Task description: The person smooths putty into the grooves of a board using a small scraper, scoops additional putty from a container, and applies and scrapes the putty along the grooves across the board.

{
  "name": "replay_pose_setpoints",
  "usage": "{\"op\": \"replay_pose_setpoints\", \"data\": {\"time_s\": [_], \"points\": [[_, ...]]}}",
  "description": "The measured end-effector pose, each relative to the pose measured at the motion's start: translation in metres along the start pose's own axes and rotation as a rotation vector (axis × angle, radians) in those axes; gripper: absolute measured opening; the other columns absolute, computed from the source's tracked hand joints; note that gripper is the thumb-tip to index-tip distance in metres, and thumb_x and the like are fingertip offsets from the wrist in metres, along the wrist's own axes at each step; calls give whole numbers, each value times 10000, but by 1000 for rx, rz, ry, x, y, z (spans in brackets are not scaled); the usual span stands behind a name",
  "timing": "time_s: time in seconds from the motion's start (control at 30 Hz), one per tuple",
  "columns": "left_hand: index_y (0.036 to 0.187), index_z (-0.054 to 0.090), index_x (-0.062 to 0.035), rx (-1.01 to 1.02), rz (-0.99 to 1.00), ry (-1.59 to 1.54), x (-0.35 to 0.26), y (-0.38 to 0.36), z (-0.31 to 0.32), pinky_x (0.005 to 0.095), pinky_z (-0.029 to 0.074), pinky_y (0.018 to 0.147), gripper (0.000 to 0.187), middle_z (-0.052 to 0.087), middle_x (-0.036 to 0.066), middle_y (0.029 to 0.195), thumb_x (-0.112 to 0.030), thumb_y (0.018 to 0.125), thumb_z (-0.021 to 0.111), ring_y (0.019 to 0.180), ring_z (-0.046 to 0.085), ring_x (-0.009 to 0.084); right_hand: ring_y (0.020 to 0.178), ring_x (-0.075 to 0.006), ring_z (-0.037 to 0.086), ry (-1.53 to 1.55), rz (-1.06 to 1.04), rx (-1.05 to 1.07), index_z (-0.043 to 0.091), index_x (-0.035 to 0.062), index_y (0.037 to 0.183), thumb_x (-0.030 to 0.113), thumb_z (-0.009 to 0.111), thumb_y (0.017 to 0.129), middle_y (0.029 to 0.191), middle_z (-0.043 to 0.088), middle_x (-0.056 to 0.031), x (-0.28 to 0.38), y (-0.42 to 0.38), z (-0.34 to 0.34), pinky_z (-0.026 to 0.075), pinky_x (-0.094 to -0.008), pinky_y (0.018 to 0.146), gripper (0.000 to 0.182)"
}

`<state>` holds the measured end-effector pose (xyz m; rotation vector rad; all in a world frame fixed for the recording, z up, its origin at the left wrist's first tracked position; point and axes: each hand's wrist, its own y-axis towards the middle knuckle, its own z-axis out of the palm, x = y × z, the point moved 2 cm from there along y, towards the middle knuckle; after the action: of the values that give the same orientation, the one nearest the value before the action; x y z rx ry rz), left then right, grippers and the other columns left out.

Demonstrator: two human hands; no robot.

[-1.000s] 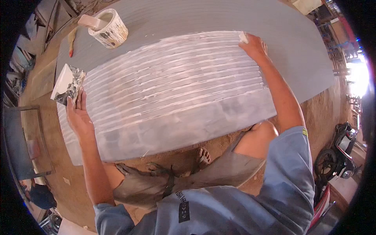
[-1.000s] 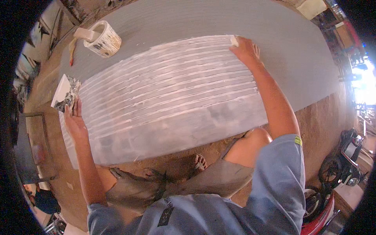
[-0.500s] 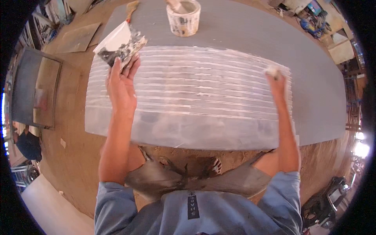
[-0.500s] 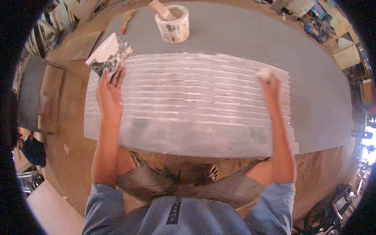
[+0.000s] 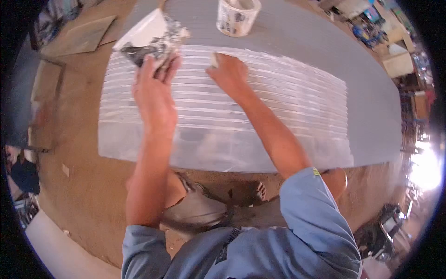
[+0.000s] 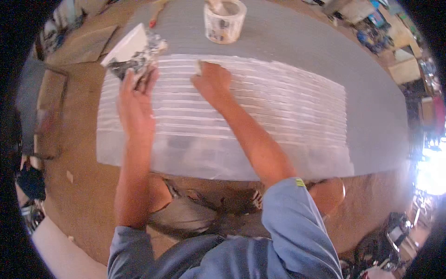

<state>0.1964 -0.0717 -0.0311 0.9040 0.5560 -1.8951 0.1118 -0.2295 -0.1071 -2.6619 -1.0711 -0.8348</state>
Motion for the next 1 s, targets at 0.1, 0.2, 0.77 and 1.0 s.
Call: {"op": "replay_pose_setpoints", "data": {"time_s": [0.1, 0.2, 0.77, 1.0], "points": [[1273, 463, 137, -2, -17, 76, -1, -1, -4, 409, 529, 1024, 375, 597, 249, 1251, -136, 1018, 496, 1146, 624, 319, 899, -383, 683, -102, -7, 65, 700, 31, 957, 306, 668, 768, 915, 708, -211, -3, 5, -10, 521, -497, 814, 335], [1283, 453, 151, 22, 11, 123, 2, 6, -6, 402, 520, 1041, 391, 583, 255, 1273, -137, 1021, 490, 1153, 619, 323, 923, -373, 680, -193, 24, 100, 700, 43, 958, 321, 682, 768, 925, 711, -202, -48, -2, -32, 514, -490, 838, 337], [1322, 385, 174, 97, 34, 318, 1, 6, -10, 374, 498, 1072, 424, 568, 277, 1267, -132, 1033, 444, 1171, 607, 314, 950, -366, 673, -409, 329, -89, 709, 110, 988, 361, 702, 753, 933, 722, -149, -257, -70, -217, 494, -489, 852, 343], [1300, 411, 165, 104, 31, 312, 3, 13, -16, 381, 504, 1063, 408, 571, 263, 1268, -145, 1036, 444, 1160, 611, 310, 1164, -340, 607, -455, 458, -190, 591, 132, 1338, 445, 680, 803, 1238, 644, -185, -377, -90, -261, 469, -463, 985, 626]]}}
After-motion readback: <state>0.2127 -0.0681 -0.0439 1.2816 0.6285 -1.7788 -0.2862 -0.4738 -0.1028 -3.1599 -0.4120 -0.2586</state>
